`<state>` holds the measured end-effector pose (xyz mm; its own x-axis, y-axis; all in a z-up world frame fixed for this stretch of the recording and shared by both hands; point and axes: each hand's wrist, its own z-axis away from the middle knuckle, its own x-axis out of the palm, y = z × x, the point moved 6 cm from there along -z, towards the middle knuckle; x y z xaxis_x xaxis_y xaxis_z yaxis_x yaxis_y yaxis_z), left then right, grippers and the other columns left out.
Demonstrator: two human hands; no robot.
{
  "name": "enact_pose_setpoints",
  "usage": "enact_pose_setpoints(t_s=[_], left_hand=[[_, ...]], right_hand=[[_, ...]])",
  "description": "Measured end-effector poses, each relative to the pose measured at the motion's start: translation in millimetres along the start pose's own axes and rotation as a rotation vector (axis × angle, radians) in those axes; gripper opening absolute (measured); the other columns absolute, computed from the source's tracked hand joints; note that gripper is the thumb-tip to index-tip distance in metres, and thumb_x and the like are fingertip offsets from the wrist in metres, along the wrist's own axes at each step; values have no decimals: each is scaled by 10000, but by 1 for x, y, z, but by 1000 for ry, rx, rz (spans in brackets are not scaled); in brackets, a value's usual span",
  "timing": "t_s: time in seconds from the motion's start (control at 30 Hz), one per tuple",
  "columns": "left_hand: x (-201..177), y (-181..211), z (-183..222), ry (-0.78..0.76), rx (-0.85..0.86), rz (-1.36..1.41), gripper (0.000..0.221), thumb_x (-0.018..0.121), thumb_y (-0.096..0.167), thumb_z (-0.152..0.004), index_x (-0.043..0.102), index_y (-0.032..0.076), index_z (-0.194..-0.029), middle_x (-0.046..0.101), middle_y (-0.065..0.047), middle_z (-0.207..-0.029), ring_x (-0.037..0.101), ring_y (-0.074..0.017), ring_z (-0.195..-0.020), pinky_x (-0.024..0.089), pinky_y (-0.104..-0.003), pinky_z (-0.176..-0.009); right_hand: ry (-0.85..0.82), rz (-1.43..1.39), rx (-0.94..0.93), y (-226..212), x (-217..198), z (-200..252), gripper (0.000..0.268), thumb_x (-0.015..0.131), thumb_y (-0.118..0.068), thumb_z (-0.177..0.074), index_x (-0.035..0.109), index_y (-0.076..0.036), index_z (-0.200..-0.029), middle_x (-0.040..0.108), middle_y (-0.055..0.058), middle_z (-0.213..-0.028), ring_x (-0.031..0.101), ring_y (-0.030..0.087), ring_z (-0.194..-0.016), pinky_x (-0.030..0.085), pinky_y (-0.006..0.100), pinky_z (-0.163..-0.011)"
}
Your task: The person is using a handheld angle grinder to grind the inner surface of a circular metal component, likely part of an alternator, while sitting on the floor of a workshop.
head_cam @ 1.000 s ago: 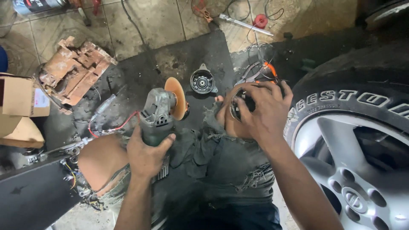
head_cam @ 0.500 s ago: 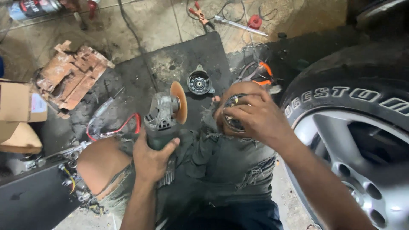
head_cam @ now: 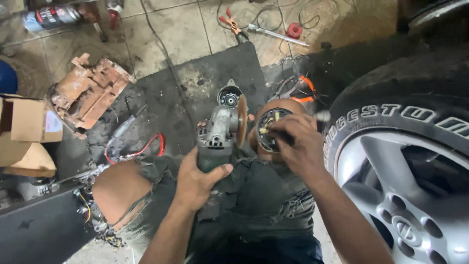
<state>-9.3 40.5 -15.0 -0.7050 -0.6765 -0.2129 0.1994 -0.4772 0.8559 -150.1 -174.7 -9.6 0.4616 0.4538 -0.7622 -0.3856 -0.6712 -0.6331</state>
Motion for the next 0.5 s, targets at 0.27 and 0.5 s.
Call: enact_pose_setpoints(t_s=[0.27, 0.5], left_hand=[[7, 13, -8, -23, -25, 58, 470, 882, 361, -612, 699, 45, -908, 699, -160, -773, 665, -285, -765, 531, -430, -684], [17, -8, -11, -24, -99, 276, 385, 876, 284, -664, 671, 21, -856, 697, -179, -673, 718, -289, -651, 541, -390, -558]], right_hand=[[-62, 52, -11, 5, 14, -15, 256, 857, -179, -802, 764, -233, -1033, 774, -27, -994, 654, 233, -1132, 353, 476, -1107], [12, -7, -83, 7, 15, -8, 216, 835, -182, -858, 752, -198, -1057, 774, -10, -1004, 674, 231, -1112, 412, 474, -1109]])
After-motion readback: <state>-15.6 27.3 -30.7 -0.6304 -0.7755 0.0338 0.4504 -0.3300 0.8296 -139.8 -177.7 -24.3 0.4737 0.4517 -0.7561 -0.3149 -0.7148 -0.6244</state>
